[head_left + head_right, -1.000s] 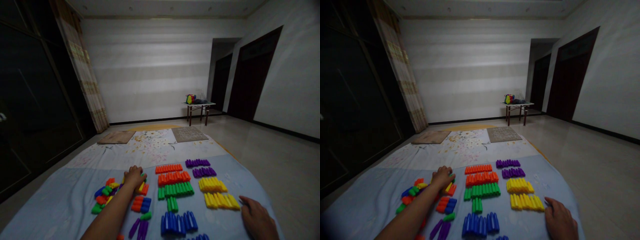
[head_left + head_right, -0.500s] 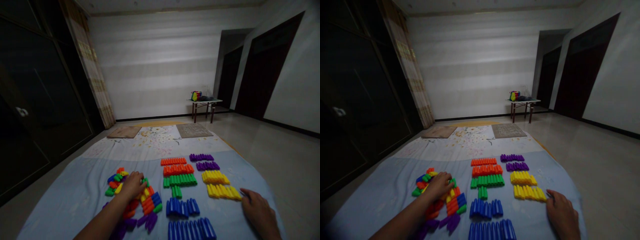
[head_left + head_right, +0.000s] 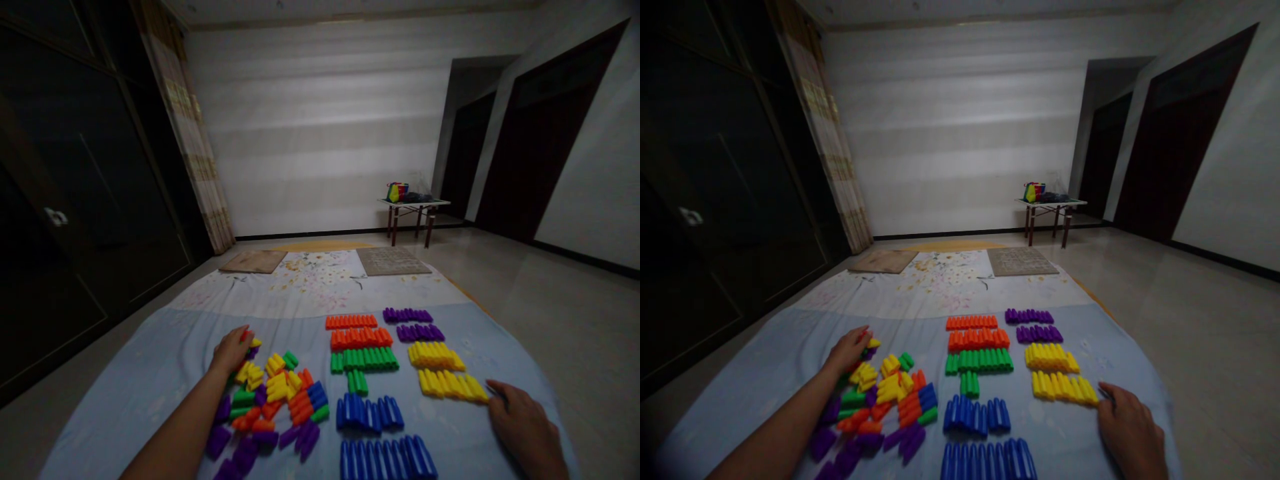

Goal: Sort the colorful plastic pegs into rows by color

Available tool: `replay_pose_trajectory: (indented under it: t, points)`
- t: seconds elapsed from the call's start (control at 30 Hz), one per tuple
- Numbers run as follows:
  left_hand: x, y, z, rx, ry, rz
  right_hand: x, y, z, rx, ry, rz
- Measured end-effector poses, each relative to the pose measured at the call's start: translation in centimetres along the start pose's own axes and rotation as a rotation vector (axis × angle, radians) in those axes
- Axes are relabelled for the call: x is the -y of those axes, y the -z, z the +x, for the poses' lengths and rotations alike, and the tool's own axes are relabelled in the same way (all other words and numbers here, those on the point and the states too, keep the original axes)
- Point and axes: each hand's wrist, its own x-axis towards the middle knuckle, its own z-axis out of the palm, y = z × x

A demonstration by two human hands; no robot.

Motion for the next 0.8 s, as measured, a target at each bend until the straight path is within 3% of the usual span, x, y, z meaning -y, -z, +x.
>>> replay_pose_trajectory:
  t: [0.2, 0.53, 0.63, 0.73, 0.8]
  points:
    - [1.2, -2.2, -1.4, 0.077, -0.073, -0.096, -0.3, -0.1, 0.1, 0.019, -0.001, 0.000]
    - [-2.7, -1.1, -6.8, 0.200, -0.214, -0.369, 0.3, 0.3, 0.1, 0.033, -0.011, -0.006]
    - [-2.0, -0.2, -7.6, 0.106, -0.158, -0.463, 0.3, 0.4, 0.0, 0.036, -0.010, 0.001]
    - [0.4, 0.4, -8.2, -0.066, -0.031, -0.428, 0.3, 0.5, 0.0, 0.044, -0.012, 0.011]
    - [2.0, 0.7, -8.6, -0.116, 0.020, -0.405, 0.3, 0.5, 0.0, 0.040, -0.010, 0.017]
